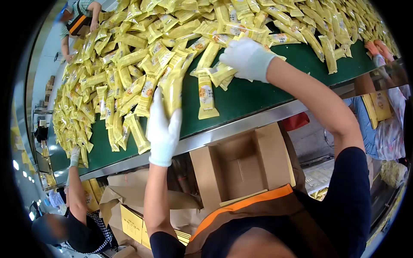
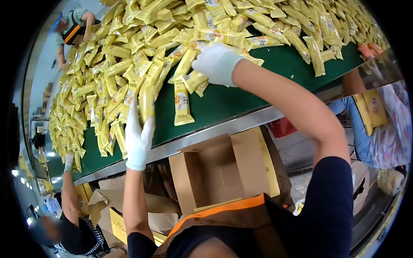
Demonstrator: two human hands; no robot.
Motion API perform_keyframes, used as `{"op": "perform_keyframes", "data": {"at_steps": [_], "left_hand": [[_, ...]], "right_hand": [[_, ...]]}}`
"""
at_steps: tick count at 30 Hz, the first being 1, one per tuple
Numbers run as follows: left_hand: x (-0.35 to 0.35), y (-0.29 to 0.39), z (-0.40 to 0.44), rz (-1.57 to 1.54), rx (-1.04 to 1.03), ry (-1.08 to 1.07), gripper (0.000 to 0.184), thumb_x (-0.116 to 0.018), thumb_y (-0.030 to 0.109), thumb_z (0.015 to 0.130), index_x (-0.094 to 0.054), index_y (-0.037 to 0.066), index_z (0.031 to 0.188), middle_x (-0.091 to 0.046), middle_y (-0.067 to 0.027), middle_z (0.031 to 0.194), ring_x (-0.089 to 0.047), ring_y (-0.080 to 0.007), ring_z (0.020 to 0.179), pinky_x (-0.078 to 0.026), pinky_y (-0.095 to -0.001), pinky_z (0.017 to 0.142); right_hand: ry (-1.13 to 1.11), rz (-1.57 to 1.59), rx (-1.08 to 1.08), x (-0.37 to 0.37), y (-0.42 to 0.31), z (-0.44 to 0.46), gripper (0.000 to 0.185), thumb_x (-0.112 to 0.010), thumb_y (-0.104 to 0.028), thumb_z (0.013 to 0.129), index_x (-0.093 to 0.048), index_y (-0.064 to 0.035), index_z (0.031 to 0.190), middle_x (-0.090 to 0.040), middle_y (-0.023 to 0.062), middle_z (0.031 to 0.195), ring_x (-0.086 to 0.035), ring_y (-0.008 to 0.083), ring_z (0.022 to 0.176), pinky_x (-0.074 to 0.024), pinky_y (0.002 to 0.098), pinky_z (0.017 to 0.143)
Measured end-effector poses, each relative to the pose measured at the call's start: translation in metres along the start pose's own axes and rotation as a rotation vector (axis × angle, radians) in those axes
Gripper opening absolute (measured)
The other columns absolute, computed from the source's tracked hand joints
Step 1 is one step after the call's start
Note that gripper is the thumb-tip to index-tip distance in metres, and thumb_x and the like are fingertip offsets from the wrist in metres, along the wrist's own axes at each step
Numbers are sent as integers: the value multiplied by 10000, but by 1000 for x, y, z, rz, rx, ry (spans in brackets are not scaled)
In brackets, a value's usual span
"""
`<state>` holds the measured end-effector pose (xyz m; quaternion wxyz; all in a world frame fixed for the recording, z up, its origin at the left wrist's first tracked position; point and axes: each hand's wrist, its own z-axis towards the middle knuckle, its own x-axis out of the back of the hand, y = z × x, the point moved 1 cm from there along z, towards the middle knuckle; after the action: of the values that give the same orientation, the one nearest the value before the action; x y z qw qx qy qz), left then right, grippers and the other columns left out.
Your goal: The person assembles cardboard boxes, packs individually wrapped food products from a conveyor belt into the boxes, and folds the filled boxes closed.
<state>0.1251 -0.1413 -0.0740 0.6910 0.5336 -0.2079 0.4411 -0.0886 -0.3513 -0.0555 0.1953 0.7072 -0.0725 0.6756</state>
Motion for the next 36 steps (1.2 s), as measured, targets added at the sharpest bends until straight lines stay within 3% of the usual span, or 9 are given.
{"op": "perform_keyframes", "data": {"at_steps": [4, 7, 10, 14, 18, 23, 27, 33, 36], "left_hand": [[-49, 37, 46, 198, 221, -334, 1012, -734, 401, 775, -141, 110, 1541, -526, -253, 1272, -601, -423, 1073, -496, -454, 894], [-45, 49, 60, 302, 306, -506, 1044, -777, 336, 743, -133, 159, 1546, -483, -257, 1363, -554, -432, 1160, -481, -434, 940], [-27, 23, 46, 333, 189, -481, 932, -750, 187, 726, -256, 188, 1516, -546, -206, 1229, -601, -401, 1057, -508, -448, 870], [10, -7, 32, 694, 82, -648, 770, -707, 273, 795, -341, 211, 1470, -573, -150, 1158, -625, -356, 985, -533, -461, 808], [-4, -15, 3, 688, -17, -370, 740, -631, 464, 858, -365, 133, 1464, -585, -146, 1182, -581, -337, 1073, -493, -451, 875], [-15, -9, -16, 636, -126, -222, 710, -701, 378, 820, -453, 86, 1418, -573, -143, 1179, -545, -338, 1060, -434, -441, 929], [-16, 0, -27, 475, -42, -213, 772, -785, 307, 738, -473, 64, 1401, -549, -155, 1186, -519, -348, 1057, -433, -440, 943], [-11, 4, -25, 502, -34, -263, 765, -780, 293, 738, -468, 111, 1412, -610, -159, 1150, -584, -324, 1058, -440, -433, 945], [6, 10, -20, 394, 92, -227, 778, -779, 325, 719, -478, 97, 1400, -638, -166, 1078, -608, -334, 1003, -467, -439, 897]], "right_hand": [[100, 31, -137, 22, -15, -32, 266, -703, -232, 746, -617, -130, 976, -659, 71, 869, -640, 253, 896, -464, 381, 790], [386, 170, -243, 26, -14, -96, 220, -690, -267, 767, -625, -130, 926, -667, 73, 833, -642, 267, 873, -467, 390, 789], [-149, 344, -527, 3, -27, -129, 289, -707, -342, 761, -619, -108, 906, -654, 90, 931, -618, 276, 900, -470, 394, 797], [419, 358, -492, -33, -26, -137, 400, -699, -443, 765, -628, -86, 931, -612, 103, 1049, -574, 289, 997, -472, 396, 813], [477, 286, -436, -54, -30, -137, 411, -672, -423, 797, -618, -95, 1039, -601, 85, 999, -576, 280, 990, -469, 400, 799], [93, 275, -298, -17, -44, -157, 543, -721, -397, 761, -550, -117, 1193, -583, 77, 976, -572, 267, 947, -460, 394, 785], [362, 178, -320, -22, -36, -164, 652, -780, -357, 693, -522, -131, 1247, -550, 78, 948, -558, 264, 902, -451, 382, 791], [136, 795, -501, 22, 9, -115, 656, -817, -368, 640, -599, -46, 1169, -583, 140, 1056, -576, 308, 1015, -474, 369, 885], [189, 688, -418, -5, 39, -68, 717, -735, -550, 708, -603, -58, 1212, -576, 180, 1181, -570, 343, 1083, -451, 385, 930]]}}
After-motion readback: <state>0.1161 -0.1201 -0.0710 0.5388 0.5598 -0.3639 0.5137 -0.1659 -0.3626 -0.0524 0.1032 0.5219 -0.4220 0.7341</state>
